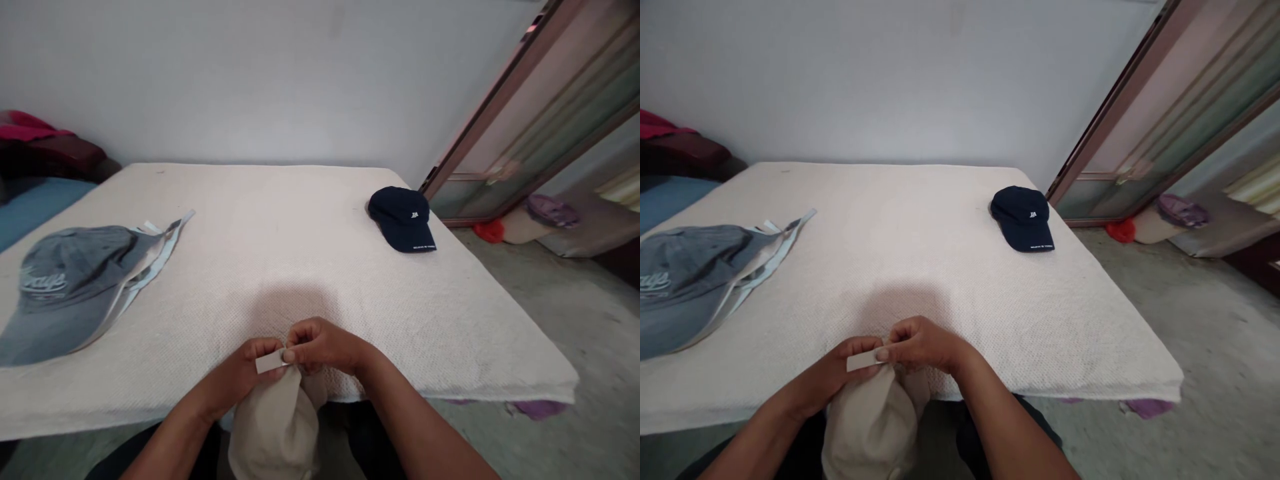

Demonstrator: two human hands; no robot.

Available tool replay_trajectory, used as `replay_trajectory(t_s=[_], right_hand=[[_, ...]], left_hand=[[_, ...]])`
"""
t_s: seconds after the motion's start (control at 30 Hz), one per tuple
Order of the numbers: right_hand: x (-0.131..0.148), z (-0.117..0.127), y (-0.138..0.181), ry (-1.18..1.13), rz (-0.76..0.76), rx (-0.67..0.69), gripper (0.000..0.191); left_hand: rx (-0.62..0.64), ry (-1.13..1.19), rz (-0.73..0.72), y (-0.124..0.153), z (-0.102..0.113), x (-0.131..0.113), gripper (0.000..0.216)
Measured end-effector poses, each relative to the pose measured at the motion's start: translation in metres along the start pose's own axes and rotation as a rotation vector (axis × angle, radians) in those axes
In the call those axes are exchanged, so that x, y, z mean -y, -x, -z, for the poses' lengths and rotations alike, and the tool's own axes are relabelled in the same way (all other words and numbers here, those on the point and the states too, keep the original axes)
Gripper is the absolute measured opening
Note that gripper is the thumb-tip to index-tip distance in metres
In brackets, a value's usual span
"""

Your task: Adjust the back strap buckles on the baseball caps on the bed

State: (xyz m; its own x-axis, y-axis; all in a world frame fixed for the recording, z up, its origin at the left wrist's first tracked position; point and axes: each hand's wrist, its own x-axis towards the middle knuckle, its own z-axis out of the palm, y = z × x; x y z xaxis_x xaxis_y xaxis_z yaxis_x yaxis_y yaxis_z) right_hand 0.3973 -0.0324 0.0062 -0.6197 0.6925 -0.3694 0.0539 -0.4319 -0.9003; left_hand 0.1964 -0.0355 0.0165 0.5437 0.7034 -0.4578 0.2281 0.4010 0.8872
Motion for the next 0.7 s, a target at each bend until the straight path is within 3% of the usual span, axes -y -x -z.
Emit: replay_trajectory(t_s=[0.1, 0.2, 0.4, 0.7], right_hand=[[-0.0010, 0.0004, -0.0015, 0.002, 0.000, 0.002, 0.031], [-0.0021, 0.0003, -0.0038, 0.002, 0.001, -0.004, 0.030], [-0.0032, 0.0005, -0.0077, 0.001, 0.001, 0.002, 0.030], [-0.0019, 0.0017, -0.0054, 0.006, 0.015, 0.036, 0.031]], left_hand=[[0.120, 0.117, 0.054, 0.0030, 0.0056, -0.0005, 0.036], [0.164, 0.198, 0.076, 0.0035, 0.0065, -0.0009, 0.038], [-0.022, 0.101, 0.018, -0.0008, -0.0021, -0.0024, 0.023], [-0.033, 0.170, 0.063, -0.0018, -0.0022, 0.0002, 0.023]])
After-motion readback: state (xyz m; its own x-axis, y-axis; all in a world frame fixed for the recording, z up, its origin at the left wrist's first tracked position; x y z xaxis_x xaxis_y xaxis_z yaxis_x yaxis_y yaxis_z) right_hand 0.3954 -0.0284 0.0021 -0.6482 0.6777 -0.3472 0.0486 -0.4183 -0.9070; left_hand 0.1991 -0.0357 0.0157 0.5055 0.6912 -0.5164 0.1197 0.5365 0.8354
